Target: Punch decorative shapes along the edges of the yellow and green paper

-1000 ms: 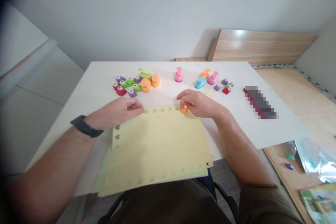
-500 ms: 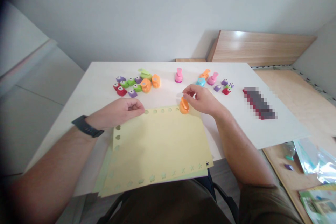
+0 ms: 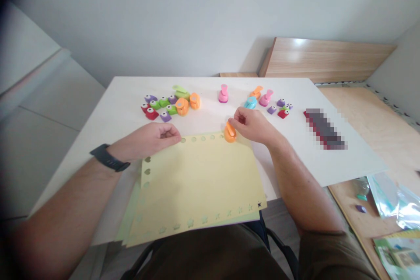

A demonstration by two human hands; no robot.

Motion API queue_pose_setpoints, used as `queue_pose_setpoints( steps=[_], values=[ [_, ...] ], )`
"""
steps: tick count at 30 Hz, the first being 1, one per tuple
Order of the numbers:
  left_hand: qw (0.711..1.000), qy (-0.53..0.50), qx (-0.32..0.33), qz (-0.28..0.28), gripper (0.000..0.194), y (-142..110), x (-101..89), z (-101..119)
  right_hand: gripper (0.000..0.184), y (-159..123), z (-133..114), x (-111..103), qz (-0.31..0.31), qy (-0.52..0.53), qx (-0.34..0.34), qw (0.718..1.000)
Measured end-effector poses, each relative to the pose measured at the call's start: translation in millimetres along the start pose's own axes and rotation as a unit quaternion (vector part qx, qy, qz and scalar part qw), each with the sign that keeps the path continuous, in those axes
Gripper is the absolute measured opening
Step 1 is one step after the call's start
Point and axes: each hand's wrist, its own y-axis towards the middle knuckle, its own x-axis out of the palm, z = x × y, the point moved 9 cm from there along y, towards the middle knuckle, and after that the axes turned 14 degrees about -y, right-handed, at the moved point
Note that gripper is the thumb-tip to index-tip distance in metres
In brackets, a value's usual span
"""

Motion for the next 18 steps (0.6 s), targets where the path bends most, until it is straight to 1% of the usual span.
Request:
queue_pose_setpoints(
  steps=[7,12,18],
  values=[
    [1.000,0.001,0.002,-0.004,0.030,1,0.9,-2,0.039,1,3,5,-0.026,-0.025,-0.002,0.999],
    [1.000,0.005,0.001,-0.002,0.031,1,0.6,-3,0.041,2,5,9,-0.041,-0.026,-0.006,0.999],
    [1.000,0.004,0.003,0.001,0.031,1,1.0,-3,0.043,6,12,17,-0.085,-0.017,0.021,0.996]
  ],
)
